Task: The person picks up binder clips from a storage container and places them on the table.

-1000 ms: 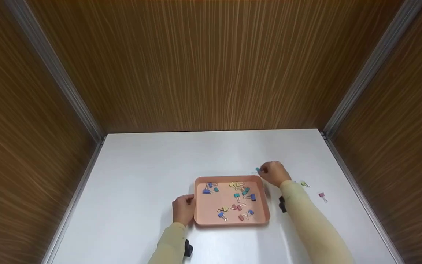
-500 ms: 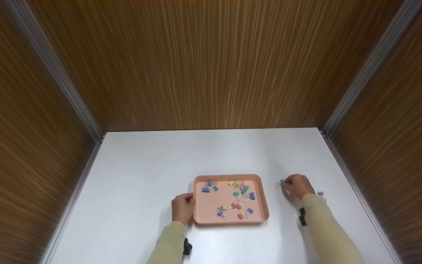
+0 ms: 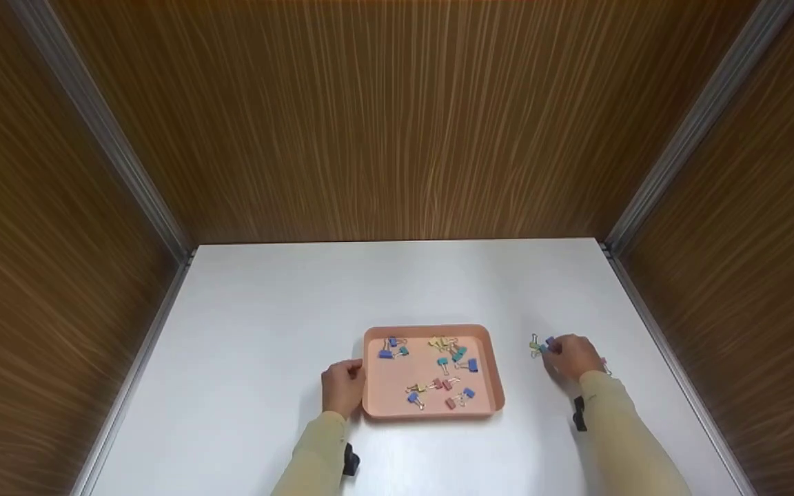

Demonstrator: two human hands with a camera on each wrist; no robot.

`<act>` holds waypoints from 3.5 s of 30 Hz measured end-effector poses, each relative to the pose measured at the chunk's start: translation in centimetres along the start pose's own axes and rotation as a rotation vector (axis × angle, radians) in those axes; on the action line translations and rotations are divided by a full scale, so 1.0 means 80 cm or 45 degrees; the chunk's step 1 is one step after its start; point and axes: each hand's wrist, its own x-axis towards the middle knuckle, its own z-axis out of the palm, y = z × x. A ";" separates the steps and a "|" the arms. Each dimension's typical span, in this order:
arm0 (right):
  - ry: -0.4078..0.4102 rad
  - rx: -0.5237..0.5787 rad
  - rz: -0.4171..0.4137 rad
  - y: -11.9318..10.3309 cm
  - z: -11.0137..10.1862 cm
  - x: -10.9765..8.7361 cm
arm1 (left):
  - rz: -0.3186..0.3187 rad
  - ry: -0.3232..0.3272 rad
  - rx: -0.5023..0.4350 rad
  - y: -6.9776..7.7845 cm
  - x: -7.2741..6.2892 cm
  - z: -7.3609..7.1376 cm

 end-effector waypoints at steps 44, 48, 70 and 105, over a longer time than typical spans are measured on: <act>0.167 0.207 -0.272 -0.160 0.027 0.034 | -0.032 -0.003 -0.001 0.003 -0.001 -0.001; 0.128 0.233 -0.287 -0.187 0.040 0.035 | -0.038 -0.001 -0.002 0.003 -0.002 -0.002; -0.214 0.073 -0.457 -0.274 0.131 0.023 | -0.070 0.010 0.002 0.002 -0.011 -0.009; -0.286 -0.041 -0.710 -0.309 0.161 0.027 | -0.073 -0.010 0.008 0.005 -0.008 -0.012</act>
